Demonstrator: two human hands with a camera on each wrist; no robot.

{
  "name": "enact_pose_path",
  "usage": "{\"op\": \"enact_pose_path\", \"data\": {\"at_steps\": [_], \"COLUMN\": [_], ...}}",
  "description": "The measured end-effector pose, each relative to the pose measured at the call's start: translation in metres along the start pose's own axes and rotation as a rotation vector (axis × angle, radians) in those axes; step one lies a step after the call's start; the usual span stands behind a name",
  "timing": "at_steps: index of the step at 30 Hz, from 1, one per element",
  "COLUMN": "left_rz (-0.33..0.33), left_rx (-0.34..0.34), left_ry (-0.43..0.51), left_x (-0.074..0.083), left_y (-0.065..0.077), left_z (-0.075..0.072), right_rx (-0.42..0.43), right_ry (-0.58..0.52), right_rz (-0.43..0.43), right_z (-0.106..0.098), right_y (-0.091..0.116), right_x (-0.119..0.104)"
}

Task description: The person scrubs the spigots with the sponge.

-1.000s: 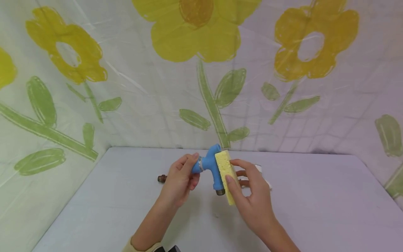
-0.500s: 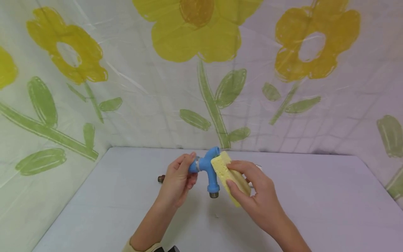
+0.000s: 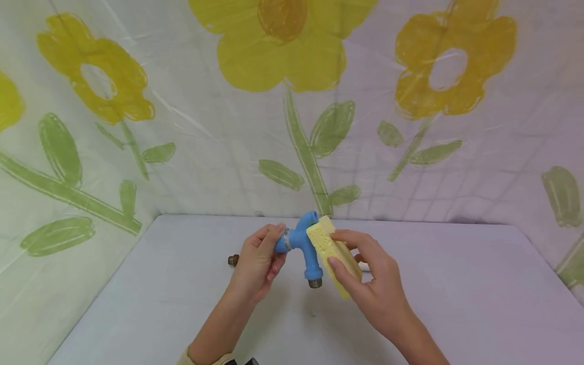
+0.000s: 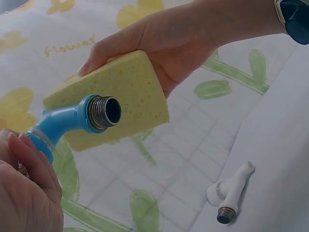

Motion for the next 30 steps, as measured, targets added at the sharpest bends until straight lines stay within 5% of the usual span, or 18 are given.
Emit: {"op": "enact_pose_path", "data": {"at_steps": [7, 16, 30], "left_rz": [0.037, 0.115, 0.052], "left_rx": [0.052, 0.239, 0.164], "left_ry": [0.054, 0.197, 0.203], "left_x": [0.005, 0.013, 0.004], "left_y": [0.0, -0.003, 0.004], "left_z": [-0.002, -0.02, -0.007], "right_rx": [0.006, -0.04, 0.029], "right_ry": [-0.087, -0.011, -0.063], "right_rz": [0.002, -0.085, -0.065], "right_z": [0.005, 0.012, 0.006], "right_y": [0.005, 0.008, 0.006], "right_x": [-0.001, -0.007, -0.005]}}
Point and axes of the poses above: each hand's wrist, its own y-axis away from the middle knuckle, its own z-axis out of the palm, x = y × z, the point moved 9 cm from there along -y, towards the middle knuckle, and after that the axes turned 13 degrees about x, right-handed, at the moved point
